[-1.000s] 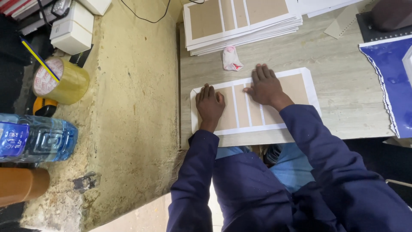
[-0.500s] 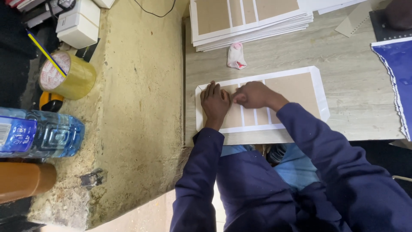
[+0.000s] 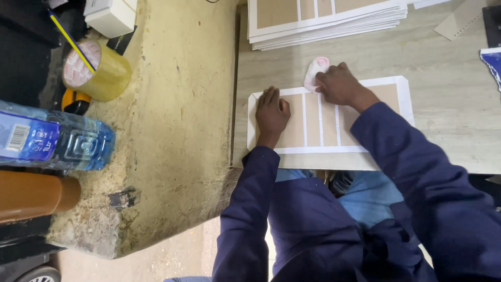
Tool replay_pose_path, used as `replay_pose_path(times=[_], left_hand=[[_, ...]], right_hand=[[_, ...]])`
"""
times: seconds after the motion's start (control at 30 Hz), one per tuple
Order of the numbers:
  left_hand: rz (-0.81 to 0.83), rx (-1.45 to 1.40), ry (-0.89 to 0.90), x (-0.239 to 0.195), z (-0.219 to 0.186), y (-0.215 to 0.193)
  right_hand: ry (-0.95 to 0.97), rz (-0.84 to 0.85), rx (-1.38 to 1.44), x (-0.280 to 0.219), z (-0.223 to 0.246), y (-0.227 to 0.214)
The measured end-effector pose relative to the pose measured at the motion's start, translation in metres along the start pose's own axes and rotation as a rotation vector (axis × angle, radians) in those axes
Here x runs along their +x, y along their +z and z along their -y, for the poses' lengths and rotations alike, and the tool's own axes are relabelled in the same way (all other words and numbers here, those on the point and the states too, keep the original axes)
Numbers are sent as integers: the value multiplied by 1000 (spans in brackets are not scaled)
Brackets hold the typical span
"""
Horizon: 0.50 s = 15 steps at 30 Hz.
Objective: Folding and pressing cardboard or paper covers, likely for books or folders, using a small applicator for adhesive or smoothing.
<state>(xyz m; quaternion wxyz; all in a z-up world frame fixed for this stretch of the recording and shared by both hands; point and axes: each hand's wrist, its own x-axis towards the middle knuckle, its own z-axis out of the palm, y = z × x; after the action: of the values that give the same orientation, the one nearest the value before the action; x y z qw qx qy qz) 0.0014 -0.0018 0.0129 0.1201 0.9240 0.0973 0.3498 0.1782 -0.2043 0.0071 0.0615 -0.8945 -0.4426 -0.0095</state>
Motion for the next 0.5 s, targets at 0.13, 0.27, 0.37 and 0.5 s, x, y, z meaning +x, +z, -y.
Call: replay_pose_path(times=[0.13, 0.27, 0.37, 0.5], left_hand=[[14, 14, -1, -9, -1, -2], [-63, 14, 71, -10, 4, 12], [-128, 8, 110, -15, 8, 18], [-131, 36, 100, -13, 5, 16]], right_hand=[[122, 123, -103, -52, -73, -16], [331, 264, -201, -88, -151, -49], [357, 309, -182, -90, -161, -61], [258, 196, 188, -73, -144, -46]])
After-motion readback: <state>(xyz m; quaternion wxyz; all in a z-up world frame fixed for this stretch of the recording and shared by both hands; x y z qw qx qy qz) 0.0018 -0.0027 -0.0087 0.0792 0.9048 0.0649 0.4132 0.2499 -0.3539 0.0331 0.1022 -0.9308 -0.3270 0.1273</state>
